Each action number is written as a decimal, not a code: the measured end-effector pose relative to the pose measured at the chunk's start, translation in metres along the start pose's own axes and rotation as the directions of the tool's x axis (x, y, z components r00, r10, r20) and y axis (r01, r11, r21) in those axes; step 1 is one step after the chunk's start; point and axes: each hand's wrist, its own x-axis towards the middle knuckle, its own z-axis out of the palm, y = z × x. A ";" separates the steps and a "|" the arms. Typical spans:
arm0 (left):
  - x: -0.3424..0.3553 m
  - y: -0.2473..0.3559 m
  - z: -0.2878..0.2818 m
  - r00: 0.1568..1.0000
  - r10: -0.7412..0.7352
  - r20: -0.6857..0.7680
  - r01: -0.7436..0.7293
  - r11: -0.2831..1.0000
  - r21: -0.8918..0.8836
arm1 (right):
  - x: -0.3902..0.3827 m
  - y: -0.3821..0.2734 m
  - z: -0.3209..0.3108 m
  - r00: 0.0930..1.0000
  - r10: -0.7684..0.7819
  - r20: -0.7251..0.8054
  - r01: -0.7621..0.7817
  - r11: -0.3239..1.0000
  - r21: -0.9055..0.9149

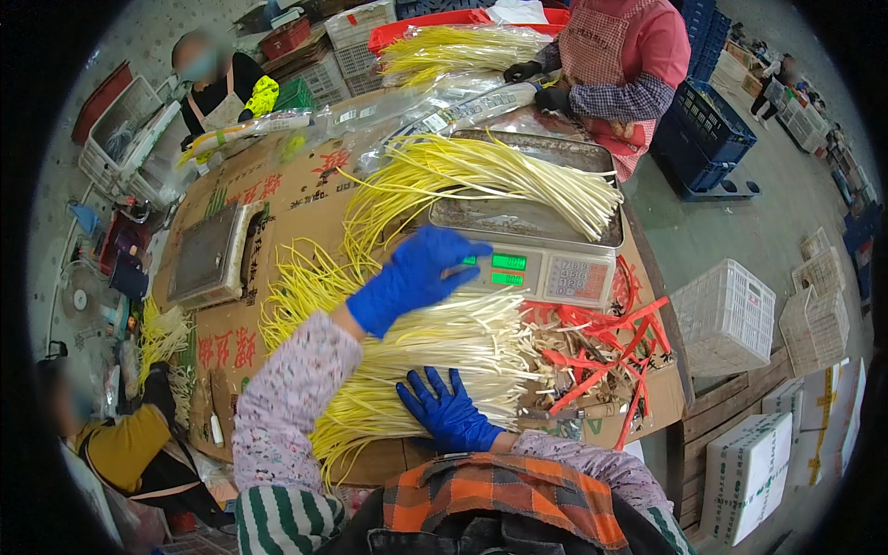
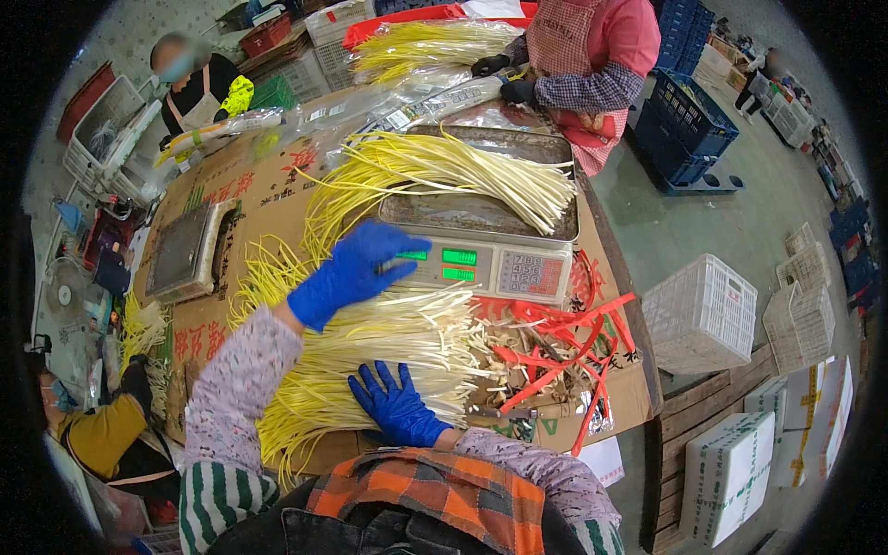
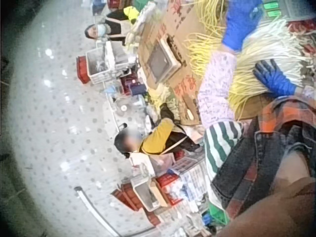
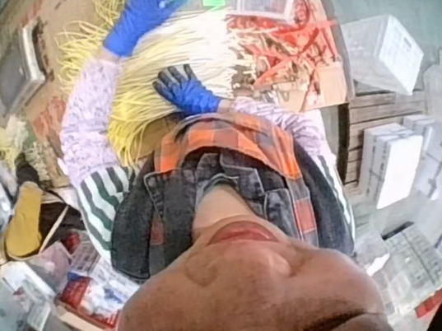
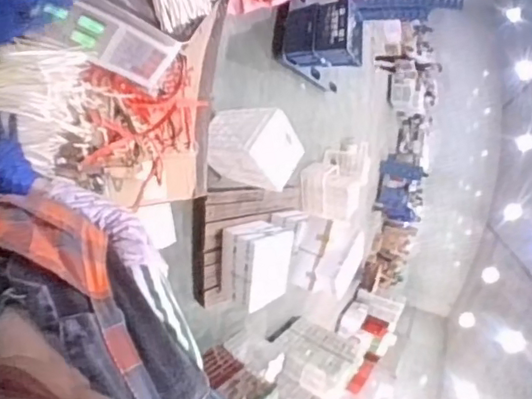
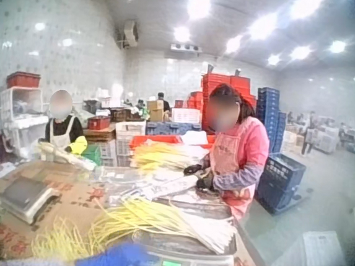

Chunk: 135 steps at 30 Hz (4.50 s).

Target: The person gathers bundles of yellow and white noodles, weighs them on a digital scale, and ties them with red plastic ties. The person repeats this process multiple times, placing the tied bundles aside on the table.

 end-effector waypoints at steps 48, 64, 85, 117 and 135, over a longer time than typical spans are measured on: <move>-0.261 0.145 0.082 0.847 -0.531 -0.018 0.507 0.798 0.325 | -0.056 -0.045 -0.004 0.981 -0.193 0.035 0.195 0.978 -0.078; -0.261 0.159 0.077 0.842 -0.534 -0.078 0.525 0.778 0.346 | -0.093 -0.016 -0.064 0.734 0.670 0.112 -0.360 0.243 0.901; -0.219 0.175 0.061 0.501 -0.865 0.017 0.289 0.148 -0.946 | -0.124 0.005 -0.070 0.685 0.728 -0.027 -0.232 0.254 0.939; -0.360 0.257 -0.018 0.507 -0.858 -0.077 0.861 0.509 0.002 | -0.137 0.050 -0.082 0.684 0.720 -0.116 -0.295 0.419 0.859; -0.192 0.141 0.019 0.909 -0.411 -0.064 0.416 0.900 0.130 | -0.230 0.077 -0.076 0.318 0.840 -0.439 -0.582 0.539 0.609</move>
